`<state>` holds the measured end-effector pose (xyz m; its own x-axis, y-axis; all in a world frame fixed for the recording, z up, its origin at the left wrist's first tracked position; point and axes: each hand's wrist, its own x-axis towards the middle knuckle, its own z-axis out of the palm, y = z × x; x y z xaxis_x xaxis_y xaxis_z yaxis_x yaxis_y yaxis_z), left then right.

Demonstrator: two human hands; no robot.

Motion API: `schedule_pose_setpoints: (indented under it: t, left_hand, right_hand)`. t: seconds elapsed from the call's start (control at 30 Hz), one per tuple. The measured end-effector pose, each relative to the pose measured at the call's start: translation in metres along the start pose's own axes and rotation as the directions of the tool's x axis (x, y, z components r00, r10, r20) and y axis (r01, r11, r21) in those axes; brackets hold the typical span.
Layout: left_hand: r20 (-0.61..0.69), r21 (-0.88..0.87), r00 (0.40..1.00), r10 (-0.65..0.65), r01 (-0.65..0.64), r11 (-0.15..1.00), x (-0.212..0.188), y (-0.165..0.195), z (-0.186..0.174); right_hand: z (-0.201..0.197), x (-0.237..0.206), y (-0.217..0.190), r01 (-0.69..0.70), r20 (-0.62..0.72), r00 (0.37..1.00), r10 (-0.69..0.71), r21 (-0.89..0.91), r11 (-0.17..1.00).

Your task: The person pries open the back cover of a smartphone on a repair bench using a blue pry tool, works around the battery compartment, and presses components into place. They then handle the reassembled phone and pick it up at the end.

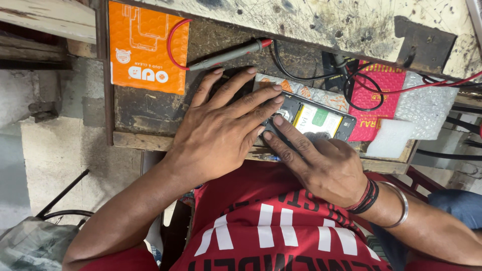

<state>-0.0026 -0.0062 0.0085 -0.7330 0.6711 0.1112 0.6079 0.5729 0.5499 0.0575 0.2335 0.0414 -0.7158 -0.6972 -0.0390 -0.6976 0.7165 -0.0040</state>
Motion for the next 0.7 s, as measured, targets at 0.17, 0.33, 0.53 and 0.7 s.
schedule_pose_setpoints:
  t: [0.17, 0.33, 0.53, 0.7]
  left_hand:
    - [0.002, -0.002, 1.0, 0.004, -0.004, 1.0, 0.001, -0.001, 0.001]
    - [0.0, 0.004, 1.0, 0.003, -0.003, 1.0, 0.0, 0.0, 0.001]
    - [0.0, 0.013, 1.0, -0.004, 0.004, 1.0, -0.001, -0.001, 0.001]
    - [-0.004, 0.026, 1.0, -0.006, 0.007, 1.0, 0.0, 0.0, 0.002]
  right_hand:
    - [0.006, -0.008, 0.0, -0.038, -0.167, 0.985, 0.047, 0.053, 0.998]
    - [0.007, -0.015, -0.006, -0.041, -0.176, 0.984, 0.038, -0.016, 0.999]
    - [0.002, -0.014, -0.004, 0.022, -0.092, 0.995, -0.031, -0.106, 0.994]
    - [0.006, -0.014, 0.001, 0.015, -0.097, 0.995, -0.013, 0.015, 1.0]
